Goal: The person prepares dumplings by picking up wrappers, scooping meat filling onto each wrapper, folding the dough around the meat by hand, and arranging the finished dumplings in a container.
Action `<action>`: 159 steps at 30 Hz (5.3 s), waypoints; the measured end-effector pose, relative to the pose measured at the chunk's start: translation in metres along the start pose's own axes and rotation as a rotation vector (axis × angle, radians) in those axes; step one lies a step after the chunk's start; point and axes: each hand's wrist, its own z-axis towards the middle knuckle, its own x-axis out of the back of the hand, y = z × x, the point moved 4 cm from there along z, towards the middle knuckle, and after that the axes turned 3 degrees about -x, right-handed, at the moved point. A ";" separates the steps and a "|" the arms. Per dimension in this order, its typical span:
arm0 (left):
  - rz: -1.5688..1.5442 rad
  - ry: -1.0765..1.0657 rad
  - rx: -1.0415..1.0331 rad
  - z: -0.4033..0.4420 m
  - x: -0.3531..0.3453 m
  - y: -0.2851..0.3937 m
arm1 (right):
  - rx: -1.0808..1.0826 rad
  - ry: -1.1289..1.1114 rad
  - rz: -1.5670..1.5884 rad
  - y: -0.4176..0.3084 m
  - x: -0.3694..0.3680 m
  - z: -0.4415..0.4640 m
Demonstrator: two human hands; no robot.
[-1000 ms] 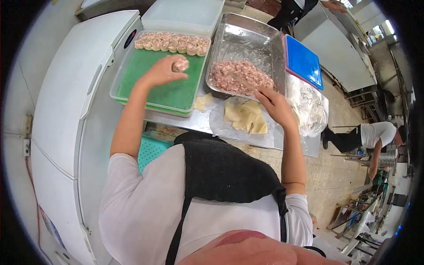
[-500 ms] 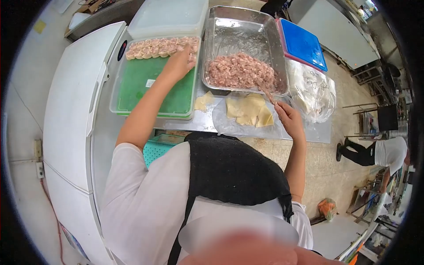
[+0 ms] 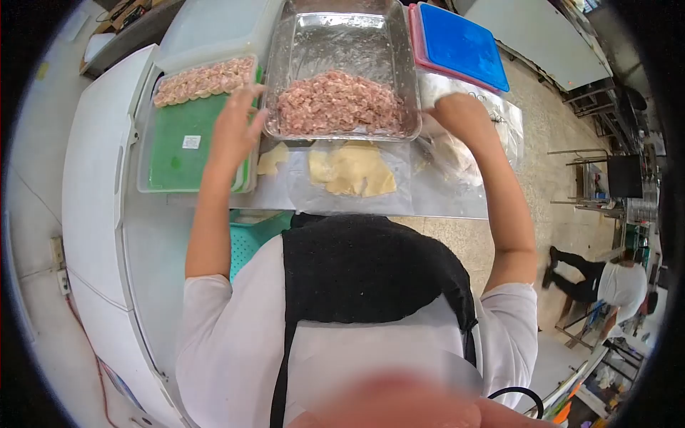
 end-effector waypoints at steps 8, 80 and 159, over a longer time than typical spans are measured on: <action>-0.102 -0.212 -0.125 -0.057 -0.175 0.050 | 0.427 0.189 0.183 -0.065 -0.059 -0.003; -2.112 0.319 0.402 0.020 -0.104 0.031 | 0.304 0.249 0.796 -0.052 0.045 -0.007; 0.170 0.029 -0.146 0.046 0.014 -0.144 | -0.575 0.302 1.340 -0.102 -0.079 -0.163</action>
